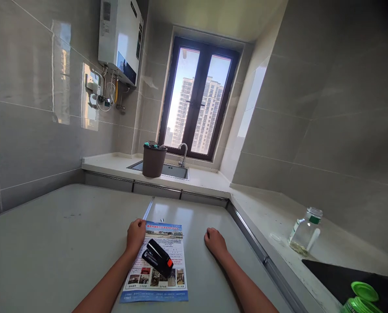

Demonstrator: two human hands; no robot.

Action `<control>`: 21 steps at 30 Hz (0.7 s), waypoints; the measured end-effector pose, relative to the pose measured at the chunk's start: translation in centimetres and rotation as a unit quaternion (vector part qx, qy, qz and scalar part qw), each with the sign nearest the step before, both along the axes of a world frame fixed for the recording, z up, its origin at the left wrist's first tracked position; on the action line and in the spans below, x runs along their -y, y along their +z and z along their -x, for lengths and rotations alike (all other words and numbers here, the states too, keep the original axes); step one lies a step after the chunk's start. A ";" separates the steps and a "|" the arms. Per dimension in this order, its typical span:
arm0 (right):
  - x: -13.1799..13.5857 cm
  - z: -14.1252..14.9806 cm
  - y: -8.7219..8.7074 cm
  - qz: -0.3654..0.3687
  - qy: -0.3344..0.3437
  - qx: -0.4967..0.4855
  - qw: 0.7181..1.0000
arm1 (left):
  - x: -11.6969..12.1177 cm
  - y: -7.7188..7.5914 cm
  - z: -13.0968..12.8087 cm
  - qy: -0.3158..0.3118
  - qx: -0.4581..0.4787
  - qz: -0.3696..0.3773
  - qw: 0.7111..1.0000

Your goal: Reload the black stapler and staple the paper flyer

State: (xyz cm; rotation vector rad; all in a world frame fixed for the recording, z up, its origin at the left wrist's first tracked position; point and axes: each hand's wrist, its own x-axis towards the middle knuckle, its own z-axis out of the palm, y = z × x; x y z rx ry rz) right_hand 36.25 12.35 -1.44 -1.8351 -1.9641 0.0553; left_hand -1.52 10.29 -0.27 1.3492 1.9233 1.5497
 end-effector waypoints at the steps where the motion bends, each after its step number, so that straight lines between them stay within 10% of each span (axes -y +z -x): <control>1: 0.0 -1.5 -0.1 0.002 -0.009 -0.010 1.000 | 0.1 0.1 0.0 0.000 0.002 0.002 1.000; 7: 0.0 -6.1 -0.9 0.022 0.080 -0.100 0.992 | 0.2 0.4 -0.1 0.001 0.004 0.011 1.000; 21: -0.3 -7.1 -1.8 0.006 0.121 -0.233 0.965 | 0.0 -0.1 0.0 -0.015 -0.015 0.015 1.000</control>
